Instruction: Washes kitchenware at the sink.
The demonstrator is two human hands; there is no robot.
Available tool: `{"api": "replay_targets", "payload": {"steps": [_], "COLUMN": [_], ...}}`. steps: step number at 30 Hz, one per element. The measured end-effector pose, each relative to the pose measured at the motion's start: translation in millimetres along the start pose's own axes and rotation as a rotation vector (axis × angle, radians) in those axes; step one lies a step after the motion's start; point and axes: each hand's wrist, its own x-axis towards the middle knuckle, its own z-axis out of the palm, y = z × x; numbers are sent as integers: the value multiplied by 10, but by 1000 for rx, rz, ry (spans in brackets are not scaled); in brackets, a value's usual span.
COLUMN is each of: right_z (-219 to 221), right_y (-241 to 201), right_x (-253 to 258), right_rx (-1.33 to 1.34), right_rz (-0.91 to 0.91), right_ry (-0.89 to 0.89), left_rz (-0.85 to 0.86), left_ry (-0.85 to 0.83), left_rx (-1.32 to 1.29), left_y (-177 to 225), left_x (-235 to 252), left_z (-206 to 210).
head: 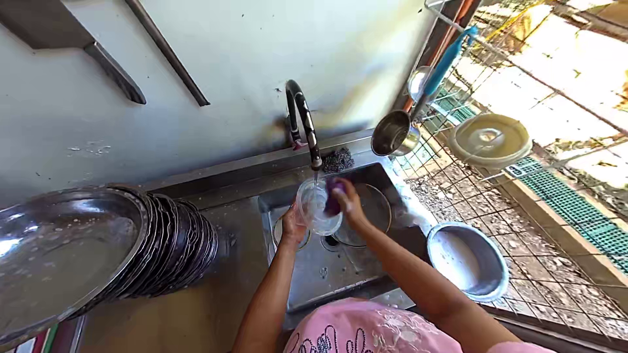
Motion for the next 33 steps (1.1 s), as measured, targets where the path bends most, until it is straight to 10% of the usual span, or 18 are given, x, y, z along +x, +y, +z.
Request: {"api": "replay_targets", "payload": {"steps": [4, 8, 15, 25, 33], "right_z": [611, 432, 596, 157, 375], "right_y": [145, 93, 207, 484, 346], "right_x": [-173, 252, -214, 86, 141], "right_rx": [-213, -549, -430, -572, -297], "right_rz": [-54, 291, -66, 250, 1], "right_ry": [-134, -118, -231, -159, 69], "left_rz": [68, 26, -22, 173, 95], "left_ry": [107, 74, 154, 129, 153], "left_rx": [22, 9, -56, -138, -66], "left_y": [-233, -299, -159, -20, -263], "left_x": [3, -147, -24, -82, -120], "left_z": [190, 214, 44, 11, 258]}}
